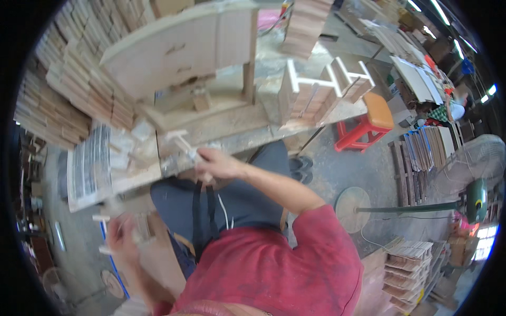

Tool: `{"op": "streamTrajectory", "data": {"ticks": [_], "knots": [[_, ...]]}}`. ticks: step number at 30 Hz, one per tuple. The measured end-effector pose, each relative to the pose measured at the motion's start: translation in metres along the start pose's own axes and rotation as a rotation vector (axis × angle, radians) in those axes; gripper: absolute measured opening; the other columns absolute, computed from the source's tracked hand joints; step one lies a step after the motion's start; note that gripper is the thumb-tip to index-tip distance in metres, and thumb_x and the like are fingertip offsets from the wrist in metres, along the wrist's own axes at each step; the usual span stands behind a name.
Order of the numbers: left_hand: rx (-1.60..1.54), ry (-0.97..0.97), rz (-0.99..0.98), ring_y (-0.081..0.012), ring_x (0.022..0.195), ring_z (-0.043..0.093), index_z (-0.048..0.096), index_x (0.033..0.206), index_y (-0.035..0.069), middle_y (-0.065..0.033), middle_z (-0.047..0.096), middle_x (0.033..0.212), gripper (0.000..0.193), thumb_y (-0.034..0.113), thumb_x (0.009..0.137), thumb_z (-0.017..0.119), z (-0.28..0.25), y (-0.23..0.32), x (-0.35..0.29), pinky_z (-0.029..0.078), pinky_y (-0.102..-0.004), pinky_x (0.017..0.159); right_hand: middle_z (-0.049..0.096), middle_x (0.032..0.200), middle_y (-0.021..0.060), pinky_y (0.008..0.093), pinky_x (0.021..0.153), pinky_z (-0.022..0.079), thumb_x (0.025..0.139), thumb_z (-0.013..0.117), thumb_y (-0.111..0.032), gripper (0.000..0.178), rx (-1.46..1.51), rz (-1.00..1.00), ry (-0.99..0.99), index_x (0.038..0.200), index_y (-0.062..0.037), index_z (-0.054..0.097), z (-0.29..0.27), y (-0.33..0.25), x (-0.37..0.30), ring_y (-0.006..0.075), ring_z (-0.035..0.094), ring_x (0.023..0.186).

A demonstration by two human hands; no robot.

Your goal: Assembling interlocking wooden lattice components for furniture.

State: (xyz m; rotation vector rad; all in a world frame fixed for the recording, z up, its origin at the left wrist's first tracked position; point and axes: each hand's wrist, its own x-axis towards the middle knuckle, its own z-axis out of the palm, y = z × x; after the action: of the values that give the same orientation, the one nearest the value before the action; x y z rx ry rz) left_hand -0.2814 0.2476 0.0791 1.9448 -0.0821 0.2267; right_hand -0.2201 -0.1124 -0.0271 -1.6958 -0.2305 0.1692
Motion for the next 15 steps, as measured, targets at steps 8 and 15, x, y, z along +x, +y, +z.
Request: {"op": "streamTrajectory", "data": {"ticks": [8, 15], "knots": [[0.13, -0.433, 0.527, -0.0303, 0.091, 0.07, 0.07, 0.105, -0.001, -0.0147, 0.071, 0.102, 0.027, 0.009, 0.082, 0.081, 0.145, 0.021, 0.034, 0.054, -0.0347, 0.078, 0.069, 0.099, 0.0049, 0.0285, 0.071, 0.052, 0.096, 0.061, -0.006, 0.026, 0.034, 0.152, -0.089, 0.12, 0.0026, 0.065, -0.03, -0.002, -0.036, 0.0116, 0.063, 0.081], [0.057, -0.525, 0.393, -0.0313, 0.092, 0.07, 0.071, 0.102, -0.001, -0.0161, 0.071, 0.097, 0.024, 0.015, 0.085, 0.078, 0.164, 0.001, 0.041, 0.057, -0.0393, 0.078, 0.069, 0.106, 0.006, 0.0293, 0.082, 0.051, 0.097, 0.067, -0.012, 0.033, 0.136, 0.136, 0.032, 0.127, 0.0025, 0.064, -0.023, -0.006, -0.063, 0.0113, 0.061, 0.095]]}}
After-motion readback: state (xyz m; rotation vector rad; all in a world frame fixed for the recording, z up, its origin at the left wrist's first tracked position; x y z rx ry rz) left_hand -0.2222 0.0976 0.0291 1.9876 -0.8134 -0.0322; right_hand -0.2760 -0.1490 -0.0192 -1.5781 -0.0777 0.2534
